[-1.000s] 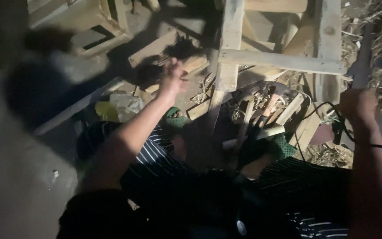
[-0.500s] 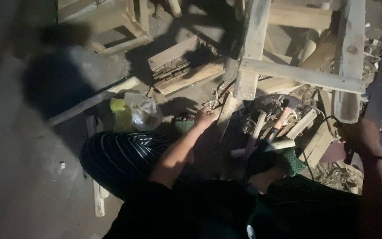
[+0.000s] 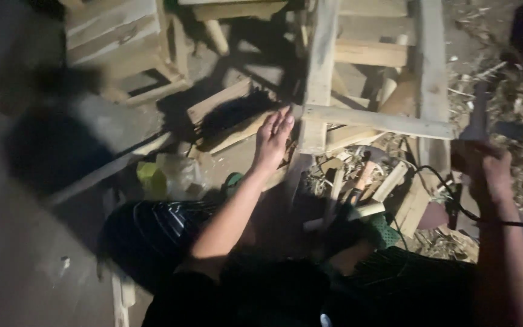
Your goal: The person crouches on the floor of a woodworking workshop among scattered stool parts and uses a hammer to drive nails into small wooden stool frames, holding each frame steady with the other hand and repositioning the pieces between strikes.
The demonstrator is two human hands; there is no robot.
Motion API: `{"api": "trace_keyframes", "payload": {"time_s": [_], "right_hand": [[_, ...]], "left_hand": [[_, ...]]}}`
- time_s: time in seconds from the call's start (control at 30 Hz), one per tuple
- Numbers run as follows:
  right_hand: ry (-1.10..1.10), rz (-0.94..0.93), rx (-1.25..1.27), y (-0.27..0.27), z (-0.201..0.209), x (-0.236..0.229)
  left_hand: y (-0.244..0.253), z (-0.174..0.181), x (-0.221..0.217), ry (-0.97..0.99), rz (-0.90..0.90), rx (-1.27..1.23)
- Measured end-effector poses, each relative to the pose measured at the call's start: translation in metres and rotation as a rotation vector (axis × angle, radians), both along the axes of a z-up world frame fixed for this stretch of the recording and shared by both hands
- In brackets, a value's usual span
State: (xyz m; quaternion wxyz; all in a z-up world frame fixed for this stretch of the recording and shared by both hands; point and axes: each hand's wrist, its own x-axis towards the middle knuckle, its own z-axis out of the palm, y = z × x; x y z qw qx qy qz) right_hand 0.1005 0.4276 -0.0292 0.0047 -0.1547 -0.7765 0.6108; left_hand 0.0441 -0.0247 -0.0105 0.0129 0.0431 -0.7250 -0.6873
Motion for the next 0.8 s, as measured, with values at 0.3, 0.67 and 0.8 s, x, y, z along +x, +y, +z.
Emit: {"api": "trace_keyframes", "payload": {"time_s": [0.3, 0.67, 0.8], "right_hand": [[-0.005, -0.088, 0.142, -0.062, 0.070, -0.008], [0.198, -0.027, 0.152, -0.069, 0.094, -0.007], [0.220, -0.029, -0.179, -0.094, 0.126, -0.010]], "left_hand": [[0.024, 0.017, -0.011, 0.127, 0.001, 0.123], [0.019, 0.039, -0.011, 0.113, 0.040, 0.088], [-0.043, 0.110, -0.035, 0.126, -0.162, 0.059]]}}
